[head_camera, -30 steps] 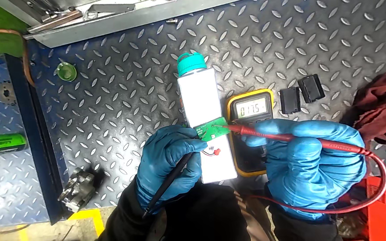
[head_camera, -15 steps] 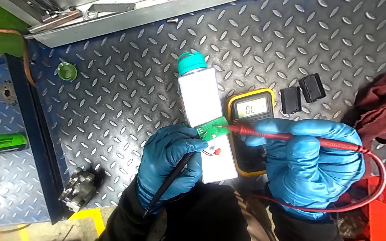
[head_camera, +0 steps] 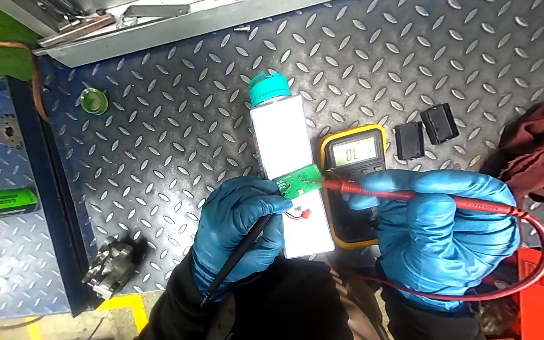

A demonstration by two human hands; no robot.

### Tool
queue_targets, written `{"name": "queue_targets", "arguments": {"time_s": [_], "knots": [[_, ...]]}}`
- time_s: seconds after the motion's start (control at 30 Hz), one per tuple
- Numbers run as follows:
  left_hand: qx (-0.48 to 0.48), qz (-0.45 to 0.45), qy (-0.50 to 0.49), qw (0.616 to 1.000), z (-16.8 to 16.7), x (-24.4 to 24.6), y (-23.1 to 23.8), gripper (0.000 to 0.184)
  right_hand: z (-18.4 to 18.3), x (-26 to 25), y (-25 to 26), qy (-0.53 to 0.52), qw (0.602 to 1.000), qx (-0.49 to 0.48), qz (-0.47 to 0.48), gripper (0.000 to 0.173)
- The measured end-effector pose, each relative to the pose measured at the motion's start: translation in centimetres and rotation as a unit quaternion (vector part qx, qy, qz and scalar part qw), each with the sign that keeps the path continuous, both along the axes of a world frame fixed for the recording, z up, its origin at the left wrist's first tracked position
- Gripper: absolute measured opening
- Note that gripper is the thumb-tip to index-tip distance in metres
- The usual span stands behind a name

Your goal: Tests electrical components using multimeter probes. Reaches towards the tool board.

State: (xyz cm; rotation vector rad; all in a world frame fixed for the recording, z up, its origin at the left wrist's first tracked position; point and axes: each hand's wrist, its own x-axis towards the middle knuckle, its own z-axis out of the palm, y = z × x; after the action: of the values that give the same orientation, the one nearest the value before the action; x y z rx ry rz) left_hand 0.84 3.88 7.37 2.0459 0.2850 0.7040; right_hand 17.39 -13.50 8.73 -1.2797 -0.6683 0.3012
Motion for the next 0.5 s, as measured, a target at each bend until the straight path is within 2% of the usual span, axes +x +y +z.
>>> {"name": "queue_targets", "arguments": {"time_s": [0.5], "knots": [[-0.001,-0.004,-0.006,1.000,-0.14,0.04,-0.02,0.013,0.38,0.05,-0.26,-0.003,1.000,-0.007,0.000,0.015]]}}
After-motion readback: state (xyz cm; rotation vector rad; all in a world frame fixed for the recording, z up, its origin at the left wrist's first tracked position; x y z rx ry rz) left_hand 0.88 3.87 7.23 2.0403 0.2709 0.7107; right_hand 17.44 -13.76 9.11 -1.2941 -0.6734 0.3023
